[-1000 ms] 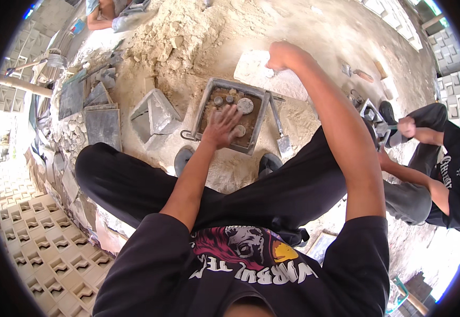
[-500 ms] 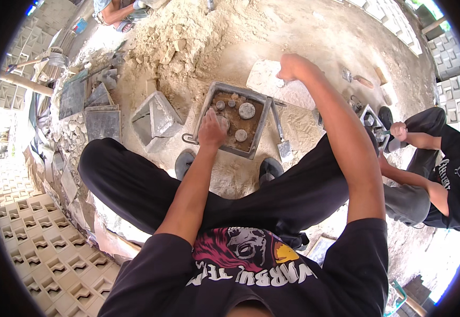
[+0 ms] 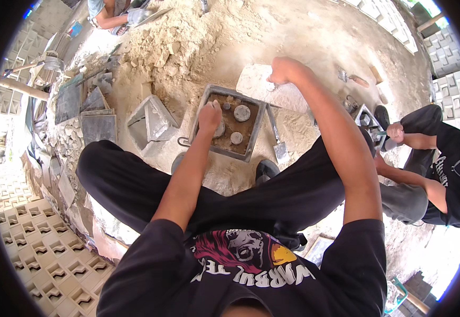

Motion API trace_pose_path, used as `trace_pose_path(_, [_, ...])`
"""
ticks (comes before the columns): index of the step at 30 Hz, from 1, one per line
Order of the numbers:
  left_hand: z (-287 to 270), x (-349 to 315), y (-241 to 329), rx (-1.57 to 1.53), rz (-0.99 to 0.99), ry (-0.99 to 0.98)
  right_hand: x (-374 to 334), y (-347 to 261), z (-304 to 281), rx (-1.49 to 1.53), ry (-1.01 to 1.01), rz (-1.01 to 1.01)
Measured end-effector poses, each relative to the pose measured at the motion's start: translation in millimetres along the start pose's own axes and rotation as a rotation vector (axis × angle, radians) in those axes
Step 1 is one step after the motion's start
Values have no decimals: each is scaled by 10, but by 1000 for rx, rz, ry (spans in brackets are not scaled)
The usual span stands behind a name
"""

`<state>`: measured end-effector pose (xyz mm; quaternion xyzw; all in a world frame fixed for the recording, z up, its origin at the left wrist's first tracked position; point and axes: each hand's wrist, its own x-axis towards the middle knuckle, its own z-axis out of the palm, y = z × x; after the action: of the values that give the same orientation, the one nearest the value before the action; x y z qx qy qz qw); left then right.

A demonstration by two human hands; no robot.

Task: The person works on casting concrete blocks by repeatedly tamping a mixture into a mold using a metal rod, then smoothing the surface with a trowel and adding more dry material.

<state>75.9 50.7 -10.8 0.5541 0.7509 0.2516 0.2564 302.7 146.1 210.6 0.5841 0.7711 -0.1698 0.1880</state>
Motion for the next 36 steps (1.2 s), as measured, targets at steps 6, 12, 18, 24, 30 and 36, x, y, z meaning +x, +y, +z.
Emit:
trace_pose_path(6, [112, 127, 326, 288, 203, -153, -15, 45, -36, -14, 30, 24])
trace_pose_path(12, [308, 154, 635, 232, 224, -312, -32, 19, -69, -23, 12, 28])
trace_pose_path(18, [374, 409, 255, 200, 247, -281, -46, 19, -92, -19, -25, 18])
trace_pose_path(24, [399, 156, 623, 264, 386, -436, 51, 144, 8, -2, -1, 61])
trace_pose_path(30, [439, 152, 672, 107, 380, -420, 128, 176, 9, 12, -8, 95])
trace_pose_path(36, [458, 270, 625, -89, 394, -515, 109, 127, -1, -1, -13, 60])
